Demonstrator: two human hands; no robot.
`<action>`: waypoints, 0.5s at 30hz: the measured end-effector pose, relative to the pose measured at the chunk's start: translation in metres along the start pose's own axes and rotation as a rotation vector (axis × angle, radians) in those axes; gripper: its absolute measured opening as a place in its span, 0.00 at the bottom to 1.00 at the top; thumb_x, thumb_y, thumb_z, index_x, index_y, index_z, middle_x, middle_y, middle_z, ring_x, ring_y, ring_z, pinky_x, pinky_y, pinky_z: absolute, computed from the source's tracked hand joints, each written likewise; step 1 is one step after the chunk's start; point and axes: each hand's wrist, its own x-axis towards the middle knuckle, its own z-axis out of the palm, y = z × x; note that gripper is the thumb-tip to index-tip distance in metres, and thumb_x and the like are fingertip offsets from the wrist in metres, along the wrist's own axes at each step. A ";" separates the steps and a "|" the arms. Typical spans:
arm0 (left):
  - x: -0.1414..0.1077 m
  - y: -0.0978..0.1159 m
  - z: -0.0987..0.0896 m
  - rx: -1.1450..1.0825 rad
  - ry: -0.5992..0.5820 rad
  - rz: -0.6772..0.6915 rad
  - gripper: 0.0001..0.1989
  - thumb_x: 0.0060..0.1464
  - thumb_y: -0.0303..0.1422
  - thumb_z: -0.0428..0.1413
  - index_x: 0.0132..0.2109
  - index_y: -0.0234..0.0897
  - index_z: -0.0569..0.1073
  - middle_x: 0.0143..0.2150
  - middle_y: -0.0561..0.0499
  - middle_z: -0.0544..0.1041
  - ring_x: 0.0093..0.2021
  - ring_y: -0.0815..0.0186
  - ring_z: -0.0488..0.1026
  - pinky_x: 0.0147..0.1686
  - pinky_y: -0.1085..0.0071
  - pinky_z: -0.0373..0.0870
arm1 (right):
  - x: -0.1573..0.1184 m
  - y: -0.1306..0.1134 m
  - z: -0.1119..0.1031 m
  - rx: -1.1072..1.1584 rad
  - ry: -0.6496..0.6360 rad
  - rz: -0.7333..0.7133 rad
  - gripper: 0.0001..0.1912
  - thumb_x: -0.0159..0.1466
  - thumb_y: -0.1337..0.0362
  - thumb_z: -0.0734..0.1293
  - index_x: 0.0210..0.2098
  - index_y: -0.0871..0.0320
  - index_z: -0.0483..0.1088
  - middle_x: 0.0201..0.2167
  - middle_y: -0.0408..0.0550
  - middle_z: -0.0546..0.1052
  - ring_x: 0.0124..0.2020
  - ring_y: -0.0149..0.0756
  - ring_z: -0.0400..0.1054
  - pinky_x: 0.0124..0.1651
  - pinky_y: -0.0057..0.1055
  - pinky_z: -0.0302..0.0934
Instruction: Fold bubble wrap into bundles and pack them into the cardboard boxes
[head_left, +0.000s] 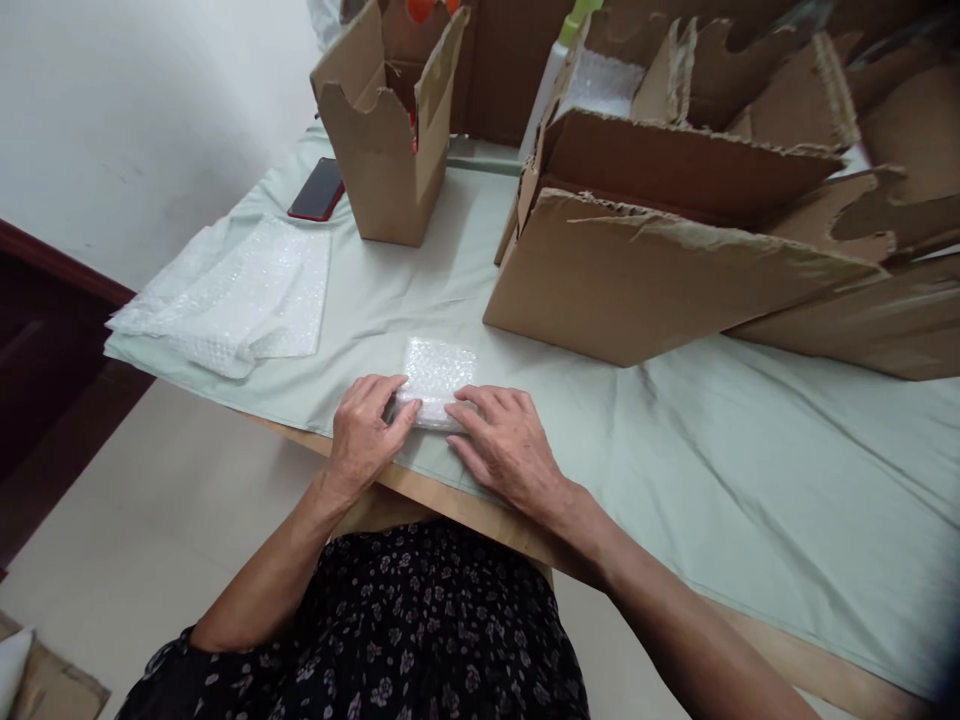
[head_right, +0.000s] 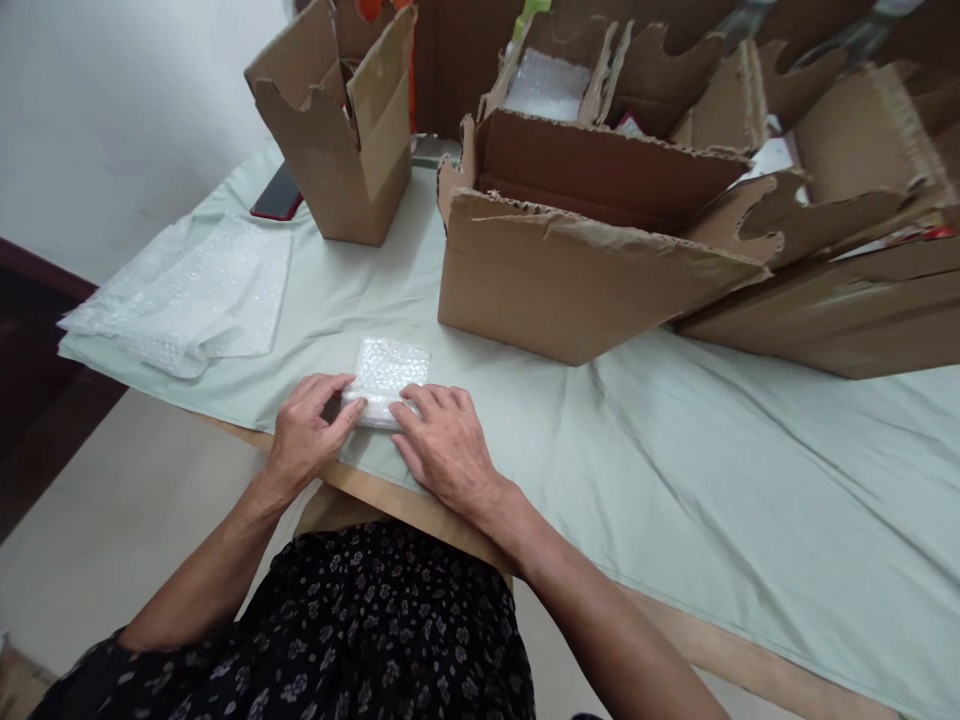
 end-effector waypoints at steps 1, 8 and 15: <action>0.001 0.000 0.002 -0.009 0.006 -0.019 0.11 0.66 0.35 0.57 0.51 0.36 0.78 0.42 0.45 0.81 0.42 0.58 0.77 0.46 0.60 0.76 | 0.002 0.001 0.002 -0.008 -0.019 0.004 0.12 0.72 0.65 0.66 0.52 0.58 0.75 0.55 0.58 0.80 0.53 0.49 0.71 0.54 0.46 0.63; -0.016 0.004 -0.008 -0.098 -0.011 0.050 0.18 0.64 0.38 0.60 0.58 0.37 0.75 0.58 0.39 0.76 0.60 0.53 0.75 0.60 0.53 0.75 | 0.002 0.007 -0.003 0.287 -0.062 0.157 0.14 0.74 0.61 0.65 0.54 0.56 0.77 0.50 0.52 0.84 0.49 0.44 0.77 0.56 0.45 0.64; -0.019 0.010 -0.007 -0.136 -0.013 0.006 0.16 0.66 0.36 0.60 0.58 0.38 0.76 0.55 0.41 0.78 0.57 0.54 0.76 0.58 0.53 0.76 | -0.003 0.003 -0.013 0.400 -0.127 0.293 0.15 0.74 0.59 0.63 0.53 0.55 0.78 0.49 0.50 0.85 0.47 0.43 0.78 0.55 0.43 0.65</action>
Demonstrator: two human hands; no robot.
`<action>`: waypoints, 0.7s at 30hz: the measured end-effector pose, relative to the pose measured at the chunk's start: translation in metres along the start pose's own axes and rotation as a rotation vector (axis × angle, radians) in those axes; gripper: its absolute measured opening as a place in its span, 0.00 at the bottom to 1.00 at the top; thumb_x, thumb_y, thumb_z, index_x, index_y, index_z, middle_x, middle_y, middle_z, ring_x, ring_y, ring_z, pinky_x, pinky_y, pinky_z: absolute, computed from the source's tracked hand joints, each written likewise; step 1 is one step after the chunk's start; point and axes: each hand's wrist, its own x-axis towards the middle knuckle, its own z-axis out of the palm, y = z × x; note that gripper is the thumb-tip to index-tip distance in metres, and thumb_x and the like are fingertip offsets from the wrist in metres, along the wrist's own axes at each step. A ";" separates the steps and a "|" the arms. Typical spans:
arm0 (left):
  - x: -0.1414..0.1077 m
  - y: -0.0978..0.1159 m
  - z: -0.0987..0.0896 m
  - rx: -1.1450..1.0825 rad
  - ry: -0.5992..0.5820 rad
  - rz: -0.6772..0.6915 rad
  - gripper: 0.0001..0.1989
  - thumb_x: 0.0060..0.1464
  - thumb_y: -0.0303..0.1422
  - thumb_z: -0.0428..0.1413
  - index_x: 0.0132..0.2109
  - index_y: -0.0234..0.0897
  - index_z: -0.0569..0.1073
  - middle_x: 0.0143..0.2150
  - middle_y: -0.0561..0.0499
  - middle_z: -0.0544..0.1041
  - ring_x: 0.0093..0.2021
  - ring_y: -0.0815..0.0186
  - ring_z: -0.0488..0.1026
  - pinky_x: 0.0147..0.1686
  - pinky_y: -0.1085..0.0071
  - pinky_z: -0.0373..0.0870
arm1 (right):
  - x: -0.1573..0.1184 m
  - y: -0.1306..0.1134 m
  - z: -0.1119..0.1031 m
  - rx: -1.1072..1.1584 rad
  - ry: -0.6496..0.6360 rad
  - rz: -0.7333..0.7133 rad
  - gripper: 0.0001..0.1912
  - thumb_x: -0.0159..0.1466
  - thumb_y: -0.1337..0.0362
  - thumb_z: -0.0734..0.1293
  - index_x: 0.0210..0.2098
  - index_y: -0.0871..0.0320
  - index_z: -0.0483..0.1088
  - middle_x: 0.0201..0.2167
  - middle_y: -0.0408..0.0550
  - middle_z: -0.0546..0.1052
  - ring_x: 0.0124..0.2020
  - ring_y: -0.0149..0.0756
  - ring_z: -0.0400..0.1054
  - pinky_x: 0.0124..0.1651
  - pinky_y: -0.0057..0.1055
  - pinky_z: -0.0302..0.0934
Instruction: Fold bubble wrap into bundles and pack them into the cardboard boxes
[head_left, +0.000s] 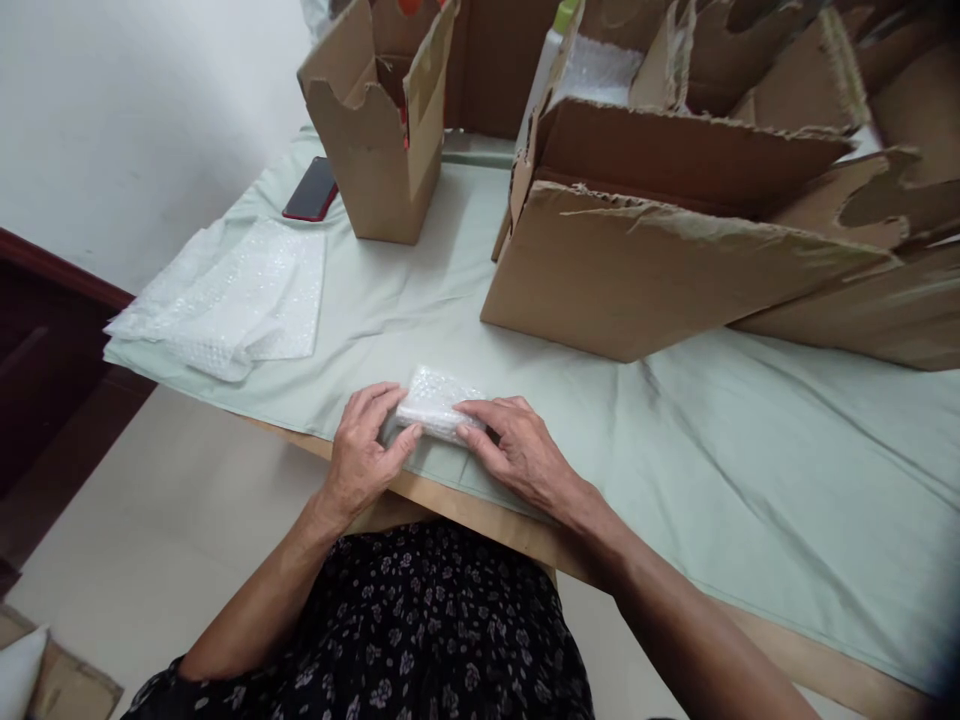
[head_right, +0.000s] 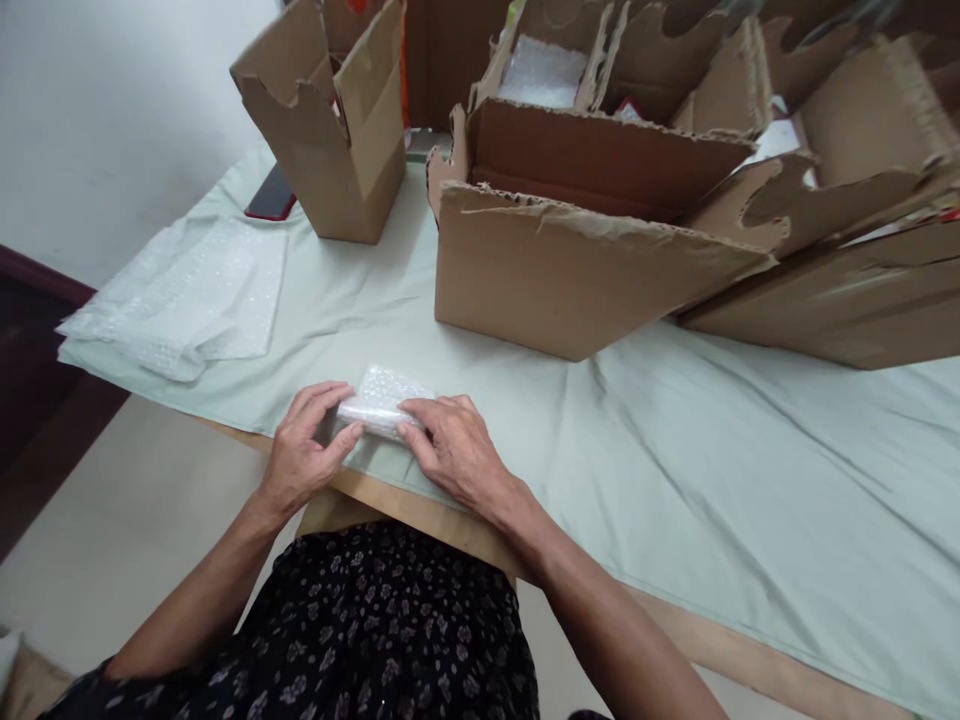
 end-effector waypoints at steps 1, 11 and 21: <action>0.001 0.001 0.002 -0.018 0.034 -0.029 0.17 0.66 0.35 0.60 0.59 0.37 0.75 0.55 0.40 0.78 0.56 0.54 0.76 0.58 0.53 0.77 | 0.001 0.002 0.001 -0.001 0.017 0.021 0.15 0.74 0.59 0.63 0.53 0.56 0.78 0.48 0.50 0.85 0.46 0.43 0.78 0.55 0.43 0.64; -0.013 0.018 0.013 -0.705 0.057 -0.565 0.33 0.63 0.39 0.62 0.70 0.37 0.62 0.66 0.34 0.74 0.64 0.53 0.77 0.62 0.55 0.77 | 0.003 0.018 0.004 0.005 0.144 0.123 0.11 0.72 0.60 0.65 0.46 0.55 0.78 0.40 0.50 0.84 0.40 0.41 0.76 0.52 0.44 0.63; 0.007 0.033 0.026 -1.069 0.129 -0.812 0.32 0.55 0.38 0.66 0.64 0.33 0.70 0.61 0.34 0.78 0.61 0.50 0.78 0.60 0.53 0.77 | -0.003 0.006 0.000 0.461 0.128 0.171 0.09 0.69 0.59 0.65 0.38 0.55 0.75 0.34 0.46 0.82 0.35 0.35 0.73 0.44 0.35 0.66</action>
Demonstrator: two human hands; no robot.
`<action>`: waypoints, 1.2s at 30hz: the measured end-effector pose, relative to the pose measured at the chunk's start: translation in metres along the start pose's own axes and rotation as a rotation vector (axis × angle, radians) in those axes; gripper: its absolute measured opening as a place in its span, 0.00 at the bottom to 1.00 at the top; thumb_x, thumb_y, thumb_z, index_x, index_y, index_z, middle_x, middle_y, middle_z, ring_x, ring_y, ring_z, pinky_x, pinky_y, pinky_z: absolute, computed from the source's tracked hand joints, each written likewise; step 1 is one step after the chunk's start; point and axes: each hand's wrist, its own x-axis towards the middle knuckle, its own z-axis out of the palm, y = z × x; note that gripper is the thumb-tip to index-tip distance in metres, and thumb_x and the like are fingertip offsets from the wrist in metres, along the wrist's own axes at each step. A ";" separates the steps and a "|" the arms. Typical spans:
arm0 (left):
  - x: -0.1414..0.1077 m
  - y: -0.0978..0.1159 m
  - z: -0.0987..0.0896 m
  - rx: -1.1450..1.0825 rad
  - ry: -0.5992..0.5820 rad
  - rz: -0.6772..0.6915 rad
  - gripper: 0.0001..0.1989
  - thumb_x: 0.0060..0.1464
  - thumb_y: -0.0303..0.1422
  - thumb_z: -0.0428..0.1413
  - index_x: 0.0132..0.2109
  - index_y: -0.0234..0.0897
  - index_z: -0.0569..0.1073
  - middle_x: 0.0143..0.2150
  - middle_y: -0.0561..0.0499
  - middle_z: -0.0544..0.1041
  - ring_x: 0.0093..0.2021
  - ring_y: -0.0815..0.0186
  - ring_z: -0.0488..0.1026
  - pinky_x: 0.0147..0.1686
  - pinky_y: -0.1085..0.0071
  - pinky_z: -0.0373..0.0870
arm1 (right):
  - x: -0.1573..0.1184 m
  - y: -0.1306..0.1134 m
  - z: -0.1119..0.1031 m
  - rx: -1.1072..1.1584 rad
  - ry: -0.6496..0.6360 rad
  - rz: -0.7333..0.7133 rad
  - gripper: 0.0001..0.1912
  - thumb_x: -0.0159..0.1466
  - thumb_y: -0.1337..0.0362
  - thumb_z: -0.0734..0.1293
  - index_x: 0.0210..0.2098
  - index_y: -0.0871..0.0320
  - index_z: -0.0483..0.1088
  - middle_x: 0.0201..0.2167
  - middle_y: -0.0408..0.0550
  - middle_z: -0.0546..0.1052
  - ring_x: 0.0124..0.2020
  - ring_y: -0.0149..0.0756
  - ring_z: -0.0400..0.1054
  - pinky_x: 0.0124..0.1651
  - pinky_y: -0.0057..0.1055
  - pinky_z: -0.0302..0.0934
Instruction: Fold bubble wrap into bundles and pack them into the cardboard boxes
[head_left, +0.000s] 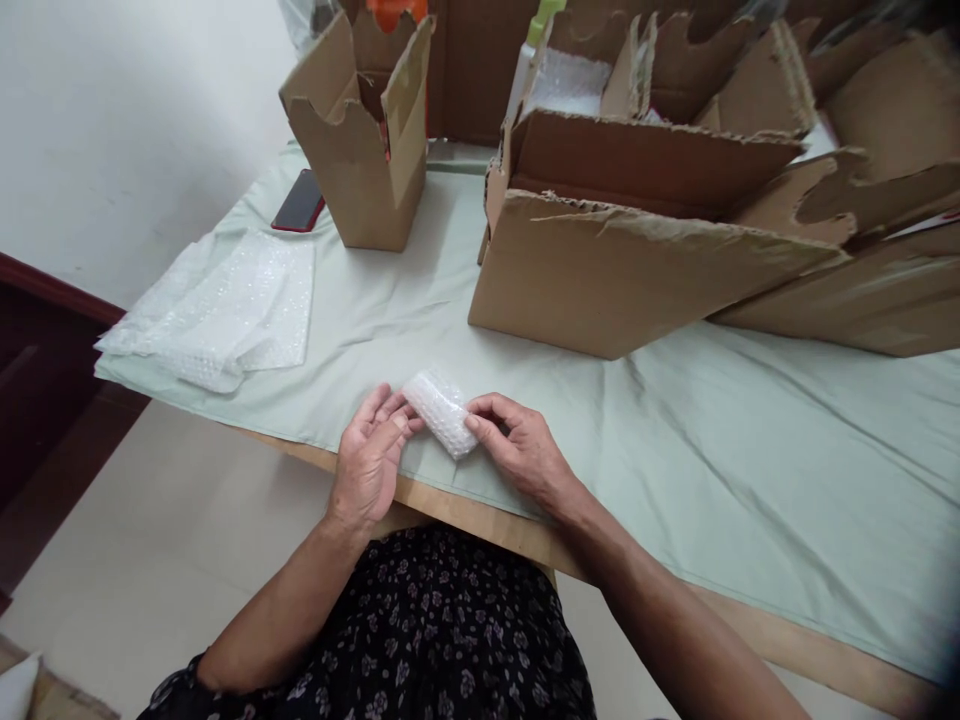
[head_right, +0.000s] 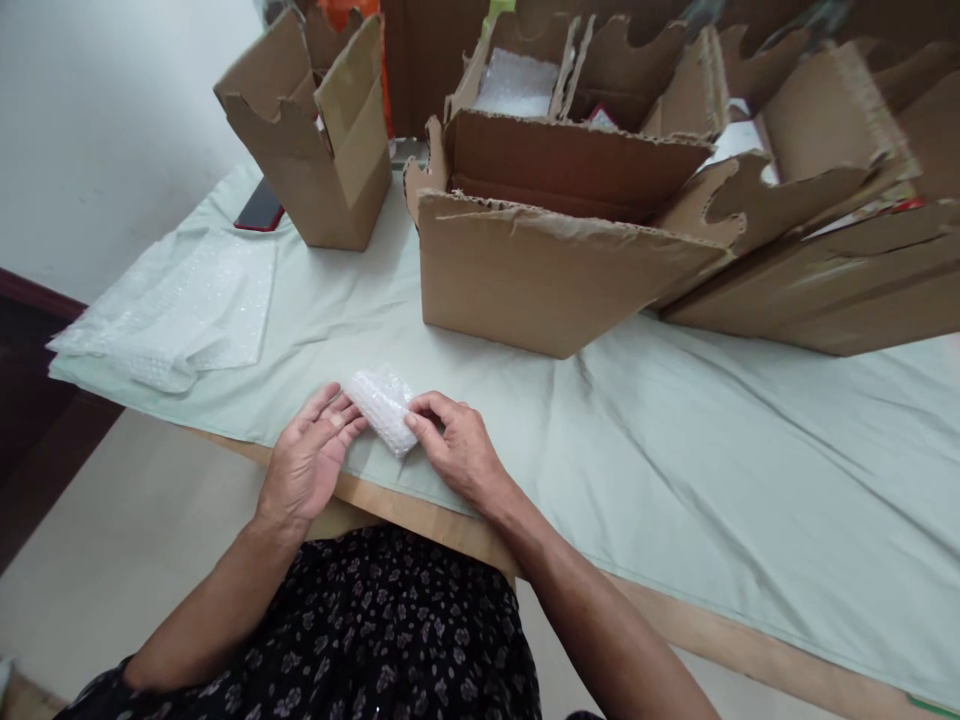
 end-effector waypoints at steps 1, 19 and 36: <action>0.000 0.002 0.002 -0.010 -0.028 -0.021 0.29 0.54 0.37 0.66 0.60 0.33 0.73 0.58 0.37 0.80 0.59 0.50 0.79 0.60 0.53 0.77 | 0.000 0.000 -0.001 0.077 -0.020 0.009 0.10 0.69 0.58 0.65 0.38 0.56 0.74 0.34 0.46 0.81 0.35 0.35 0.73 0.43 0.33 0.66; -0.017 0.001 0.017 0.310 -0.430 -0.062 0.20 0.60 0.37 0.63 0.57 0.38 0.79 0.51 0.46 0.84 0.51 0.57 0.79 0.52 0.64 0.75 | 0.003 0.002 -0.029 0.168 -0.133 -0.019 0.24 0.61 0.51 0.76 0.52 0.56 0.76 0.45 0.50 0.81 0.45 0.38 0.74 0.50 0.37 0.69; 0.013 0.053 0.048 0.796 -0.358 0.635 0.14 0.62 0.33 0.60 0.55 0.40 0.78 0.50 0.45 0.84 0.46 0.60 0.81 0.50 0.60 0.80 | 0.004 -0.001 -0.063 0.441 0.417 0.057 0.23 0.56 0.44 0.78 0.34 0.55 0.74 0.28 0.43 0.75 0.30 0.32 0.68 0.35 0.31 0.67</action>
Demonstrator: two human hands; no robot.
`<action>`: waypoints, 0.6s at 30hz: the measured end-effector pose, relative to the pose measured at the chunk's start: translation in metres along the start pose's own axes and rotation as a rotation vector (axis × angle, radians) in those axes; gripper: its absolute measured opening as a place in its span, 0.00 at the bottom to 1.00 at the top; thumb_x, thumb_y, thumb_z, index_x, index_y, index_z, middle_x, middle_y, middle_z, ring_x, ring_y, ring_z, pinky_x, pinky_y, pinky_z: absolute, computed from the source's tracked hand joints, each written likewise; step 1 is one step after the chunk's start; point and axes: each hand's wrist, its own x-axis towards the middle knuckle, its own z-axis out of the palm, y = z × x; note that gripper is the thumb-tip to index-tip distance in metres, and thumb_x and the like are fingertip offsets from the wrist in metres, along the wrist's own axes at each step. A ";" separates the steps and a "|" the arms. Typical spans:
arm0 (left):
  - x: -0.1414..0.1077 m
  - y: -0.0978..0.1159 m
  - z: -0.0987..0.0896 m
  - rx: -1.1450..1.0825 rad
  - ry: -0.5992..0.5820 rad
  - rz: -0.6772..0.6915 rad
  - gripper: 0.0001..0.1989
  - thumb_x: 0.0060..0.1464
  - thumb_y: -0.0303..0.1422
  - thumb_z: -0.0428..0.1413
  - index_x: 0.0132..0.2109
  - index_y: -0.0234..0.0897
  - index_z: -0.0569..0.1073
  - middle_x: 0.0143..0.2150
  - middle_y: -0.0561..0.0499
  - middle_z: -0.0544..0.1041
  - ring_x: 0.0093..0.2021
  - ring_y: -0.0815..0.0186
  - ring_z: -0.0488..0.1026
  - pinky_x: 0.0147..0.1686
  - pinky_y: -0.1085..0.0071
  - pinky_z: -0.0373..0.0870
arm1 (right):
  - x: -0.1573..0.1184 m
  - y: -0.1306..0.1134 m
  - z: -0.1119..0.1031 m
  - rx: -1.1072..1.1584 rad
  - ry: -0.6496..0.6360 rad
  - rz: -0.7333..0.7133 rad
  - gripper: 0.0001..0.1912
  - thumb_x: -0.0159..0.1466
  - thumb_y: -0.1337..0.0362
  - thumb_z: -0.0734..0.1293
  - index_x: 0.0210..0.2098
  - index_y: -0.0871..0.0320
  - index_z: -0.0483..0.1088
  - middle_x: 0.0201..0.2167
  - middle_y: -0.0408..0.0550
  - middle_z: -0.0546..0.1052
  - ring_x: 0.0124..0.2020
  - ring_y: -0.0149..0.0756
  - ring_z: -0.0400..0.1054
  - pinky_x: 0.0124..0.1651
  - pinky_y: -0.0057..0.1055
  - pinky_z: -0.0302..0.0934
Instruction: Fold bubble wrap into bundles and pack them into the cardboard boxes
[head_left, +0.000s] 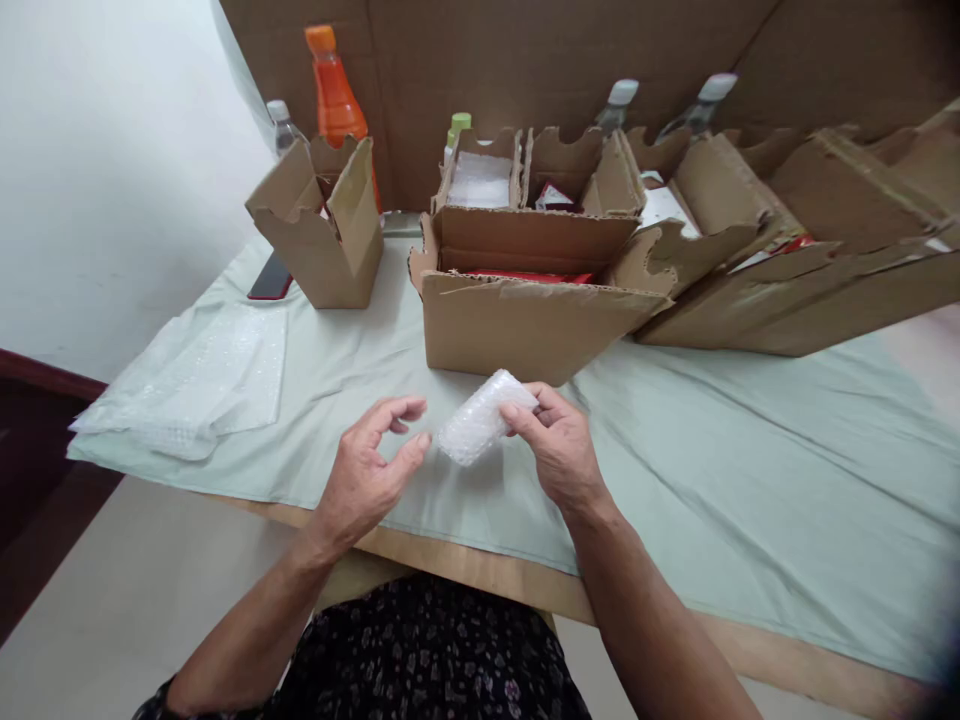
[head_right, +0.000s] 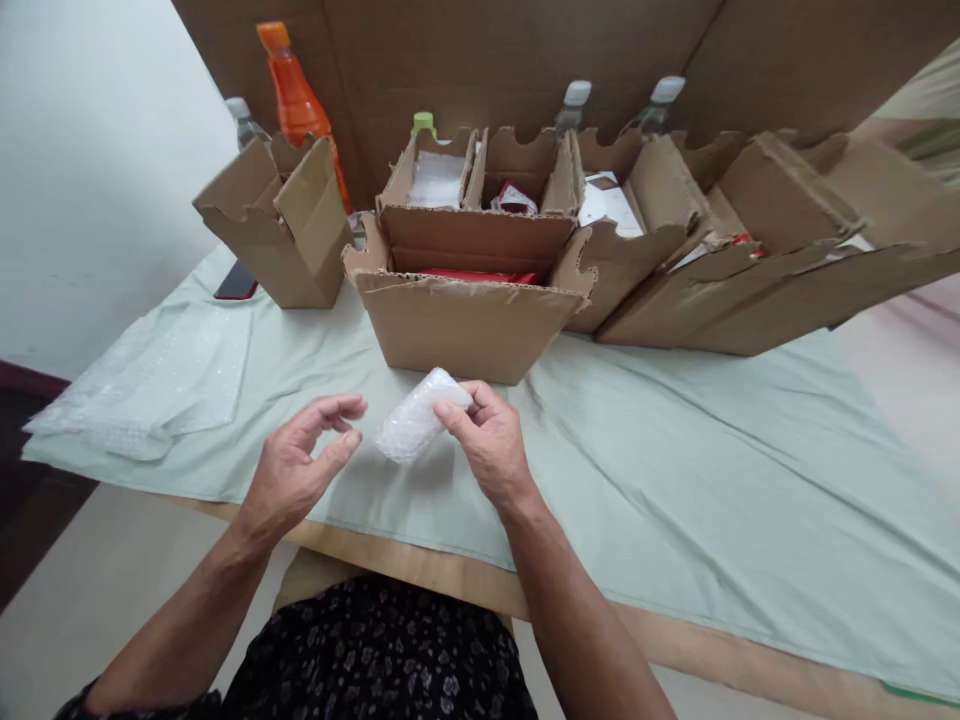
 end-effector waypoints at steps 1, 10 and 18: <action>0.010 0.005 0.000 0.089 0.061 0.109 0.15 0.63 0.32 0.60 0.56 0.40 0.77 0.53 0.45 0.83 0.49 0.60 0.81 0.53 0.59 0.79 | 0.000 0.001 0.000 -0.005 0.002 0.001 0.22 0.56 0.44 0.78 0.35 0.55 0.74 0.29 0.43 0.76 0.30 0.32 0.68 0.35 0.31 0.66; 0.138 0.028 0.023 0.520 0.141 0.531 0.29 0.59 0.32 0.59 0.67 0.39 0.68 0.69 0.40 0.72 0.75 0.46 0.59 0.74 0.45 0.53 | -0.004 0.013 0.009 -0.302 -0.072 -0.026 0.15 0.60 0.50 0.72 0.34 0.55 0.73 0.26 0.42 0.73 0.27 0.32 0.65 0.32 0.30 0.61; 0.126 0.017 0.037 0.536 0.188 0.574 0.08 0.59 0.29 0.57 0.45 0.41 0.78 0.41 0.50 0.81 0.48 0.57 0.78 0.73 0.46 0.54 | -0.013 0.012 0.012 -0.456 -0.156 -0.050 0.11 0.61 0.55 0.70 0.38 0.55 0.74 0.28 0.44 0.77 0.28 0.34 0.69 0.34 0.30 0.62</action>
